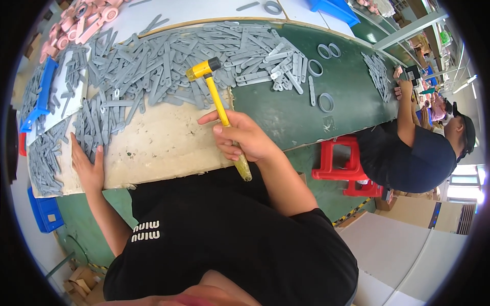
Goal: Assembling small electronic gadgets by hammering housing parts together at a factory workbench.
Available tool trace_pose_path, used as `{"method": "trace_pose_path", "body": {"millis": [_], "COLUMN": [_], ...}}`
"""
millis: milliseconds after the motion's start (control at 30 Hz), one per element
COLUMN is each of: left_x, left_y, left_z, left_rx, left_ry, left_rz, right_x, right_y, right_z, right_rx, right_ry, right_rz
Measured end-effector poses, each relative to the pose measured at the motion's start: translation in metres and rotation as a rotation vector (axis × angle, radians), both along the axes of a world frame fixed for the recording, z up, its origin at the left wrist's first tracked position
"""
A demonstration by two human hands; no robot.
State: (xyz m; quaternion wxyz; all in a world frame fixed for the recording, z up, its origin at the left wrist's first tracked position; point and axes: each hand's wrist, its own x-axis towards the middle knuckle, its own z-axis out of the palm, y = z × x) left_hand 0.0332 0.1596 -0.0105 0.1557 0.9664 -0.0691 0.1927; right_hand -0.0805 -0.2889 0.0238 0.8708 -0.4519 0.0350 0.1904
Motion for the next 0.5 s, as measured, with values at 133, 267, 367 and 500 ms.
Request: {"method": "trace_pose_path", "body": {"millis": [133, 267, 367, 500], "left_x": [-0.0005, -0.0023, -0.0045, -0.0019], "left_y": [-0.0009, -0.0009, -0.0048, -0.0060], "left_z": [0.0011, 0.0020, 0.0055, 0.0035], "left_rx": [0.000, 0.005, 0.020, 0.056], "left_ry": [0.008, -0.004, 0.009, 0.032], "left_rz": [0.000, -0.021, -0.014, -0.003], "right_x": [-0.0005, 0.0009, 0.0017, 0.0027], "right_y": [0.0003, -0.0002, -0.0002, 0.0000], "right_z": [0.0002, 0.0007, 0.0017, 0.0041], "right_rx": [-0.002, -0.017, -0.013, -0.007], "right_ry": [0.000, 0.000, 0.009, 0.024], "right_rz": [-0.010, -0.022, -0.022, -0.020]}}
